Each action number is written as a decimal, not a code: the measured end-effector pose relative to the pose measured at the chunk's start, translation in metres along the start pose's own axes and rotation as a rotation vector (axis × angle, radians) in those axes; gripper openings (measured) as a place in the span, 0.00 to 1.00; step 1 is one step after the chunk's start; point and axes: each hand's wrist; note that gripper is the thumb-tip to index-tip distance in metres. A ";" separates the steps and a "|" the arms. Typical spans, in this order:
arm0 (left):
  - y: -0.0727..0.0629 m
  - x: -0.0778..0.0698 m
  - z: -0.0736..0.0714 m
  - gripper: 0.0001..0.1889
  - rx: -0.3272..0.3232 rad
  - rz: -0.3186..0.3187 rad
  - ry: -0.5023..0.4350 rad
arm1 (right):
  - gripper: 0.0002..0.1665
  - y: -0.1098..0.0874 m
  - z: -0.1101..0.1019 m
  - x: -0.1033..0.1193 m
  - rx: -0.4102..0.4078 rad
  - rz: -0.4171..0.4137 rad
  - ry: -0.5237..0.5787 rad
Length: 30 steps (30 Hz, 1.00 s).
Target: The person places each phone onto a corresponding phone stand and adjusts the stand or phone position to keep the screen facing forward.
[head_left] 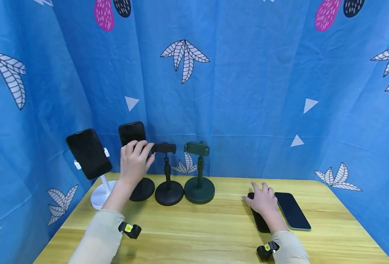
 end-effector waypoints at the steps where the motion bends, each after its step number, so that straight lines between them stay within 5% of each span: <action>1: -0.001 -0.001 0.000 0.21 -0.002 -0.021 -0.008 | 0.46 0.000 0.000 0.000 0.007 0.004 0.002; 12: -0.005 -0.015 0.003 0.20 -0.030 -0.224 -0.113 | 0.36 -0.002 0.000 -0.005 0.010 -0.032 -0.062; 30: -0.002 -0.027 -0.004 0.19 -0.009 -0.360 -0.184 | 0.31 -0.003 -0.002 -0.004 0.022 -0.051 -0.077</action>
Point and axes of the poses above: each hand's wrist, its own y-axis towards the middle knuckle, its own z-axis out of the palm, x = y × z, and after that the axes turned 9 degrees about z, right-handed
